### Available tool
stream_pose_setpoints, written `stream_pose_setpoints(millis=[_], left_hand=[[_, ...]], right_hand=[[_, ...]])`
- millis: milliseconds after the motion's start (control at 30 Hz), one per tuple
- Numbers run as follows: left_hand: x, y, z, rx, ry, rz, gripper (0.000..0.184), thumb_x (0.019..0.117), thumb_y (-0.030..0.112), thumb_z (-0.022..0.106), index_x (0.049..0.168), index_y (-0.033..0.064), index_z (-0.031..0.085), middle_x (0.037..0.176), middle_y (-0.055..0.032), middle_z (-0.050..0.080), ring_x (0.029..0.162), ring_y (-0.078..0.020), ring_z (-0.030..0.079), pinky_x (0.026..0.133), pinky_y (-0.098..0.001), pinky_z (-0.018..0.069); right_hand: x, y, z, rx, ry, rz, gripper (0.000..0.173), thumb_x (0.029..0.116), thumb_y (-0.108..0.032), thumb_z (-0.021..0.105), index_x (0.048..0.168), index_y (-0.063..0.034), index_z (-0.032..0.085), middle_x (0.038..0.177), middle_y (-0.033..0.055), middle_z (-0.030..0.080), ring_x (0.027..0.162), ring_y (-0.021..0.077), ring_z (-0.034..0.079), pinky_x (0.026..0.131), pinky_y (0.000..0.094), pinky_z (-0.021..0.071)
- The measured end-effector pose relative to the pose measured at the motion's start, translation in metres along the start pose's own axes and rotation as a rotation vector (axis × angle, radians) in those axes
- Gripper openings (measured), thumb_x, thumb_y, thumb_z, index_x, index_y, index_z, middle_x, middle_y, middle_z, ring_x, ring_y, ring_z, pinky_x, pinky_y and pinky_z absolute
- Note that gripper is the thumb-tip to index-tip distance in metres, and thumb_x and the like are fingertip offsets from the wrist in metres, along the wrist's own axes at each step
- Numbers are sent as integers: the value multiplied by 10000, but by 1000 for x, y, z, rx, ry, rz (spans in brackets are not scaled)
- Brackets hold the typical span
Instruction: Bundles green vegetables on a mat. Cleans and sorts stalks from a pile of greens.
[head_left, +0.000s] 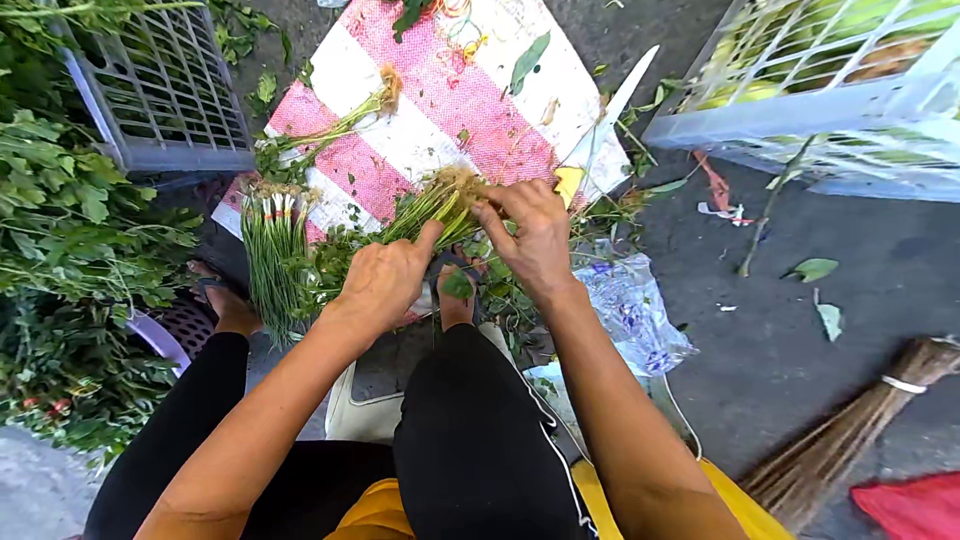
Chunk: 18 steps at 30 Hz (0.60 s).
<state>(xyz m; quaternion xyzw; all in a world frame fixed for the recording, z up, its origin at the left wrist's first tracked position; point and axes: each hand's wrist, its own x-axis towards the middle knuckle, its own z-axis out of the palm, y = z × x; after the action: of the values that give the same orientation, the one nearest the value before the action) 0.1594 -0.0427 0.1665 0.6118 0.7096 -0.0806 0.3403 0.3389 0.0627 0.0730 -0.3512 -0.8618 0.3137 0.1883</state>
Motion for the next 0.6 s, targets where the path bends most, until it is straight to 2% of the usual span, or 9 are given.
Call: stream_pose_setpoints(millis=[133,233,267,300,333,367,433,533,600], left_hand=[[-1,2,5,31,-13,7,441,972,70,622,1401,136,542,750,-119,646,613,-328,652,537,-471,510],[0,0,6,15,-56,-13,423,1007,75,564,1424,138,526,752,-134,657,650,-354,671,571,-495,521],[-1,-2,7,4,-46,-10,403,1025,91,544,1425,132,524,748,-133,653,647,-353,669,571,-494,521],[-2,-4,9,-11,-24,1,394,1037,106,533,1431,122,524,748,-135,652,638,-350,664,566,-491,520],[-2,-5,10,-29,5,20,383,1041,116,534,1424,109,528,744,-134,651,624,-346,661,556,-488,521],[-2,-5,11,-49,32,43,376,1038,120,541,1413,99,535,734,-133,649,611,-342,658,545,-487,518],[-1,0,9,-100,30,68,376,1041,133,551,1415,99,534,735,-130,653,616,-341,660,555,-496,521],[0,6,6,-180,-43,84,398,1055,183,553,1445,126,493,723,-101,641,631,-313,652,580,-496,530],[-2,3,6,-278,-105,74,423,1070,200,534,1480,130,456,730,-96,641,637,-296,647,604,-492,537]], right_hand=[[0,-2,8,-122,13,-3,219,1046,-152,572,1023,11,716,892,190,691,864,388,671,734,490,545],[5,5,-4,-20,-82,294,323,1079,-177,485,1135,77,677,1043,258,695,992,408,688,874,537,554],[8,12,-11,93,-79,454,356,1087,-206,463,1183,74,660,1070,236,697,981,349,695,889,516,553],[8,22,-16,236,-22,581,350,1087,-231,467,1182,51,653,1024,165,700,900,238,697,854,440,573],[6,31,-16,402,72,663,293,1079,-225,492,1134,15,652,938,60,683,800,114,677,793,333,584],[5,36,-16,570,155,714,211,1073,-197,511,1072,-27,636,859,-24,655,732,48,668,753,274,602],[1,37,-16,794,259,777,133,1064,-140,522,977,-97,613,763,-108,624,660,6,643,708,228,602],[-4,37,-20,956,346,870,179,1071,-124,513,928,-135,622,725,-105,636,634,22,634,688,225,591],[-10,46,-26,1014,395,930,225,1094,-136,451,935,-132,610,706,-94,632,640,50,657,717,279,623]])
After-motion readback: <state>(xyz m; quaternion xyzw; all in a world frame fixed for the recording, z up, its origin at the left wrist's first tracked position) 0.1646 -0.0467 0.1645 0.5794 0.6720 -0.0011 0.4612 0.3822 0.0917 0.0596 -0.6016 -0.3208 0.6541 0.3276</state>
